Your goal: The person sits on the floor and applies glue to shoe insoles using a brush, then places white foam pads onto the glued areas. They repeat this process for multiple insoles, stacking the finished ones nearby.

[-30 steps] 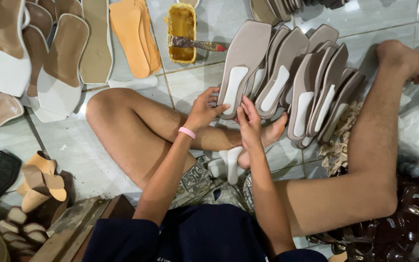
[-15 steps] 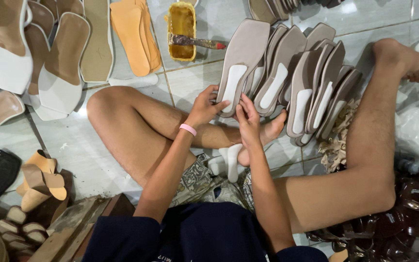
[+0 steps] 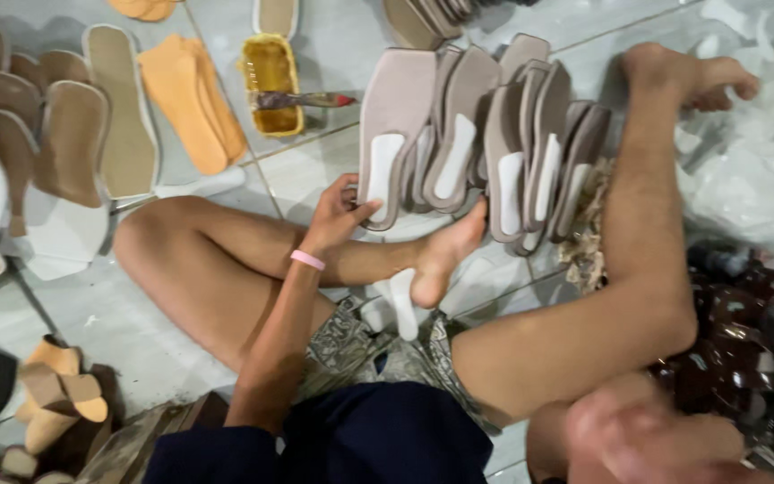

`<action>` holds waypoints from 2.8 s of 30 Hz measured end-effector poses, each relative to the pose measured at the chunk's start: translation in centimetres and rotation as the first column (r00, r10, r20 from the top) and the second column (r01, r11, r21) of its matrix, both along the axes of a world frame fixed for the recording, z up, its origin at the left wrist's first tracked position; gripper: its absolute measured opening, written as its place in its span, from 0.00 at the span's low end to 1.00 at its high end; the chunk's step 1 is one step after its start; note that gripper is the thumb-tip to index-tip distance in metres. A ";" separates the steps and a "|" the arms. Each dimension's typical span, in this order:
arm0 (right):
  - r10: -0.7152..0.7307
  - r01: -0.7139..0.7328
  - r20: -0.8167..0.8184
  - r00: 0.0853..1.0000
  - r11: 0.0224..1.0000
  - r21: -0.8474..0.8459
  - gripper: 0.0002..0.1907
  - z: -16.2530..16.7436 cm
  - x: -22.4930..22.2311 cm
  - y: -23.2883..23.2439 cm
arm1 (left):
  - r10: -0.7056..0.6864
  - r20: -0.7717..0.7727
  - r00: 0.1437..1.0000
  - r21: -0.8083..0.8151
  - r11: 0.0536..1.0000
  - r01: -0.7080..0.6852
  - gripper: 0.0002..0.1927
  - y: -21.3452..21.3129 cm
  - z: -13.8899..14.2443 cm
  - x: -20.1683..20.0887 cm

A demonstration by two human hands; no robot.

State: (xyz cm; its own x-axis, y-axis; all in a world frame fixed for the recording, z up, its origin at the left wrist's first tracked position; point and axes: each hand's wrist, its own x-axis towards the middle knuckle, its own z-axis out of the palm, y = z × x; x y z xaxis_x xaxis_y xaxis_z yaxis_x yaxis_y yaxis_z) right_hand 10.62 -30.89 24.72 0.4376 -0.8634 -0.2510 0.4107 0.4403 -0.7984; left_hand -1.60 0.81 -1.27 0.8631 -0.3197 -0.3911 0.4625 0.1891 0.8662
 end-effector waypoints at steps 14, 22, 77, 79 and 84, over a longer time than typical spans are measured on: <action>-0.263 0.278 -0.170 0.950 0.958 0.073 0.50 -3.6 3.5 -7.4 | -0.049 -0.040 0.998 -0.092 0.995 0.045 0.24 -4.0 2.4 -1.5; -0.159 0.160 -0.192 0.968 0.987 -0.011 0.49 -8.0 3.1 -11.2 | -0.277 0.136 0.951 0.344 0.913 0.217 0.21 -9.2 7.4 0.9; -0.415 -0.831 -0.901 -0.128 -0.451 0.326 0.42 -2.6 8.6 0.9 | -0.456 -0.182 0.871 0.930 0.207 0.303 0.73 0.7 3.3 4.5; -0.356 -0.808 -0.931 -0.081 -0.523 0.270 0.40 -0.4 5.9 1.6 | -0.427 -0.137 0.894 0.925 0.268 0.270 0.71 0.6 2.4 4.6; -0.453 -0.693 -0.883 -0.122 -0.598 0.403 0.38 2.3 1.5 4.1 | -0.243 0.123 0.962 0.846 0.532 0.026 0.48 1.1 1.2 5.0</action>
State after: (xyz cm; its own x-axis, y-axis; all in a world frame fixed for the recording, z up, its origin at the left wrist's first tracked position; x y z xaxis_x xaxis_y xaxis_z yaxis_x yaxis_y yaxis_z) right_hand 12.16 -26.83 27.00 0.7232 0.1523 -0.6736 0.2126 -0.9771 0.0073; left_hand 3.44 1.93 -0.06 0.9281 -0.0626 -0.3670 0.2150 -0.7145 0.6657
